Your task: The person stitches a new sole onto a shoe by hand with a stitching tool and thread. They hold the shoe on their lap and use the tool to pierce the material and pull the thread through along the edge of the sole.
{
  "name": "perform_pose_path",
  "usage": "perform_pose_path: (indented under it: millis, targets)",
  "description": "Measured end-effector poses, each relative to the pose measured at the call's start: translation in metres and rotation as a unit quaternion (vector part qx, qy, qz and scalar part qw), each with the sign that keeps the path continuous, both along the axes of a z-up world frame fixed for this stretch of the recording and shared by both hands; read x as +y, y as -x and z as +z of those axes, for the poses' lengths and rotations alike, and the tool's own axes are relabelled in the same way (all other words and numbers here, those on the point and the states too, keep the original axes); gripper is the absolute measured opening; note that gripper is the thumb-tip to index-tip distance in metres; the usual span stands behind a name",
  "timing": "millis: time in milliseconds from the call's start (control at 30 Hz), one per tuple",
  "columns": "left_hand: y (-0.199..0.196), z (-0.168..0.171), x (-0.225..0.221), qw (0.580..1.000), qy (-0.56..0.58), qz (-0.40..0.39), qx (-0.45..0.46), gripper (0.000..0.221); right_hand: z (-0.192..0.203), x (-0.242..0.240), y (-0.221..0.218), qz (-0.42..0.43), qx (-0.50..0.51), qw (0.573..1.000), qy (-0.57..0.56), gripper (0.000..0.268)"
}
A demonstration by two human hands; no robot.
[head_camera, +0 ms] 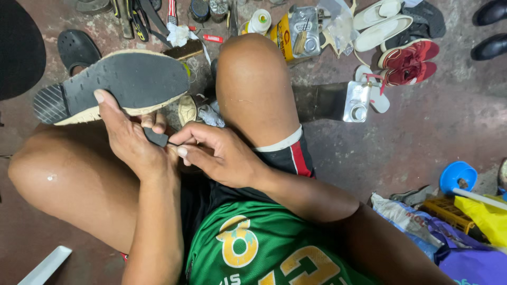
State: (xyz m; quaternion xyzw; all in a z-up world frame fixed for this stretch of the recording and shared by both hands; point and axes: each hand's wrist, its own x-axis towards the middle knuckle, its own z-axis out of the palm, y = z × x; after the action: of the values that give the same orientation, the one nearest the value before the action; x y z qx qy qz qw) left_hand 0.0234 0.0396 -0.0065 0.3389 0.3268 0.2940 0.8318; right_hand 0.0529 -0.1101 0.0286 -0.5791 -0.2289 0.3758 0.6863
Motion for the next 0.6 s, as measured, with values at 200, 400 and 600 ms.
perform_pose_path:
  millis: [200, 400, 600]
  targets:
    - [0.008, 0.018, 0.029, 0.994, -0.079, -0.059, -0.055, 0.042, 0.035, -0.056, -0.015, -0.028, -0.096, 0.995, 0.019, 0.028]
    - [0.019, 0.021, 0.044, 0.994, -0.091, -0.045, -0.044, 0.045, -0.047, -0.131, -0.083, -0.271, -0.083, 0.953, 0.109, 0.028]
    - [0.012, 0.006, 0.044, 0.996, 0.018, -0.053, -0.064, 0.048, -0.256, -0.12, -0.132, -0.316, 0.083, 0.905, 0.273, 0.027]
